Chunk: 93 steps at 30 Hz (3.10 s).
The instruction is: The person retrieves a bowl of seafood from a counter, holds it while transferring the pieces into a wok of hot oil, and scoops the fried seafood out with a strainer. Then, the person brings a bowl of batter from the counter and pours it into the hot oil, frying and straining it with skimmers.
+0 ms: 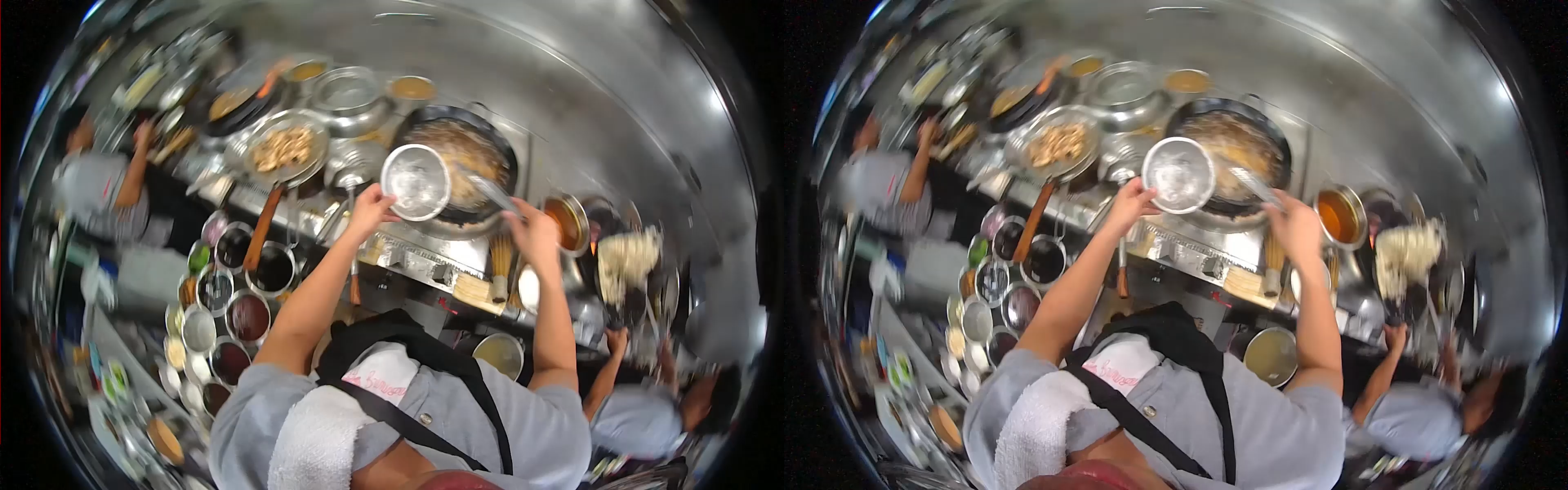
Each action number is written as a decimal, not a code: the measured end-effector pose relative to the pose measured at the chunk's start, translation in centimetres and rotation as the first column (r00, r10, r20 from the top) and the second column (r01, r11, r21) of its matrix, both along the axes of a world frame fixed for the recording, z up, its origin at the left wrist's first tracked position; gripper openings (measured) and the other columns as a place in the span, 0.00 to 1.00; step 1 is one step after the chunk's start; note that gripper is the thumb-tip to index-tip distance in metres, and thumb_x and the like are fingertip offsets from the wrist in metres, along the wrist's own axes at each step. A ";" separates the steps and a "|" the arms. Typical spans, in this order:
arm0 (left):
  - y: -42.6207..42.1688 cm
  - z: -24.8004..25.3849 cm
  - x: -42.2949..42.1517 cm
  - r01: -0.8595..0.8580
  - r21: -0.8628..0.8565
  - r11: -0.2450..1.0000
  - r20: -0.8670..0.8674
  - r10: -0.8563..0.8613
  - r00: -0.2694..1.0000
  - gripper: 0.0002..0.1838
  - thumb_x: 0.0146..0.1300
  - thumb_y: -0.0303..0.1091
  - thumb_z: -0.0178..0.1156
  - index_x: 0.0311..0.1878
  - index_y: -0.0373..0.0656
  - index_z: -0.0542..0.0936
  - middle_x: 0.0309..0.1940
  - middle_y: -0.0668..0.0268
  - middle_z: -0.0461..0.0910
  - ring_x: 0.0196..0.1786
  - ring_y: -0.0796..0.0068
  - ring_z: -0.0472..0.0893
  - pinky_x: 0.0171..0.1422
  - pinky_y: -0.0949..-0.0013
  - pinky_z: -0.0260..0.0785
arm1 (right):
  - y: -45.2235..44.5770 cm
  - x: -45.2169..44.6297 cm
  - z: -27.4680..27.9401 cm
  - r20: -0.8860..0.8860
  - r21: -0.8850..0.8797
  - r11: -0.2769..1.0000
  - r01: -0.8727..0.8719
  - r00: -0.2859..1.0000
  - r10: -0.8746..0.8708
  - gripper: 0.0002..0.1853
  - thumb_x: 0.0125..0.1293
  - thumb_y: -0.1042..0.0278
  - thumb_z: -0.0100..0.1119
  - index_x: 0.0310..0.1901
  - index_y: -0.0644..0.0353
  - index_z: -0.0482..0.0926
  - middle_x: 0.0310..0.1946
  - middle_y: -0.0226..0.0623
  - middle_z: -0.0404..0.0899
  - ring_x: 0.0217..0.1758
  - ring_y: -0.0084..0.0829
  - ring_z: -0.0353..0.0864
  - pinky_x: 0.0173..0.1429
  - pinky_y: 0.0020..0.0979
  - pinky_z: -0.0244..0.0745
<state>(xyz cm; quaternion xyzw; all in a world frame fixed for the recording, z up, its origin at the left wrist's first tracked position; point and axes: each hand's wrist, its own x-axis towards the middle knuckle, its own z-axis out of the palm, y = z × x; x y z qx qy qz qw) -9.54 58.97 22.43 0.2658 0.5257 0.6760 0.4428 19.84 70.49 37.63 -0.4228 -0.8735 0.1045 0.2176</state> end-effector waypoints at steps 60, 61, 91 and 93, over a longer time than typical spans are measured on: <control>-38.3 8.2 11.0 -0.154 -0.107 0.982 0.485 0.187 0.854 0.24 0.64 0.37 0.62 0.60 0.40 0.68 0.22 0.77 0.67 0.15 0.92 0.63 0.14 0.85 0.55 | 14.8 -3.2 -17.5 -0.756 -0.531 0.801 -0.277 0.581 -0.300 0.12 0.69 0.55 0.55 0.38 0.55 0.76 0.25 0.23 0.70 0.19 0.13 0.61 0.19 0.16 0.52; -40.3 9.1 14.2 -0.204 -0.190 0.960 0.500 0.273 0.822 0.25 0.63 0.36 0.63 0.60 0.40 0.68 0.22 0.76 0.67 0.15 0.92 0.63 0.14 0.85 0.54 | 15.2 -3.6 -17.9 -0.749 -0.497 0.835 -0.236 0.603 -0.275 0.13 0.69 0.55 0.55 0.43 0.55 0.77 0.27 0.25 0.71 0.22 0.16 0.64 0.22 0.18 0.57; -91.5 -3.4 33.2 -0.681 -0.002 -0.733 -0.955 0.204 -0.217 0.17 0.61 0.28 0.54 0.53 0.37 0.69 0.35 0.44 0.79 0.39 0.43 0.80 0.44 0.52 0.71 | -2.5 -4.0 -13.4 -0.790 -0.456 0.853 -0.253 0.557 -0.256 0.19 0.68 0.52 0.57 0.41 0.64 0.79 0.25 0.28 0.71 0.22 0.19 0.62 0.25 0.25 0.57; -90.4 -3.0 32.3 -0.614 -0.114 -0.781 -0.938 0.289 -0.193 0.20 0.62 0.28 0.52 0.58 0.40 0.68 0.43 0.41 0.78 0.49 0.39 0.77 0.51 0.49 0.68 | -3.4 -3.7 -12.6 -0.795 -0.419 0.885 -0.201 0.551 -0.251 0.20 0.67 0.51 0.57 0.41 0.65 0.79 0.26 0.29 0.72 0.23 0.20 0.64 0.25 0.24 0.57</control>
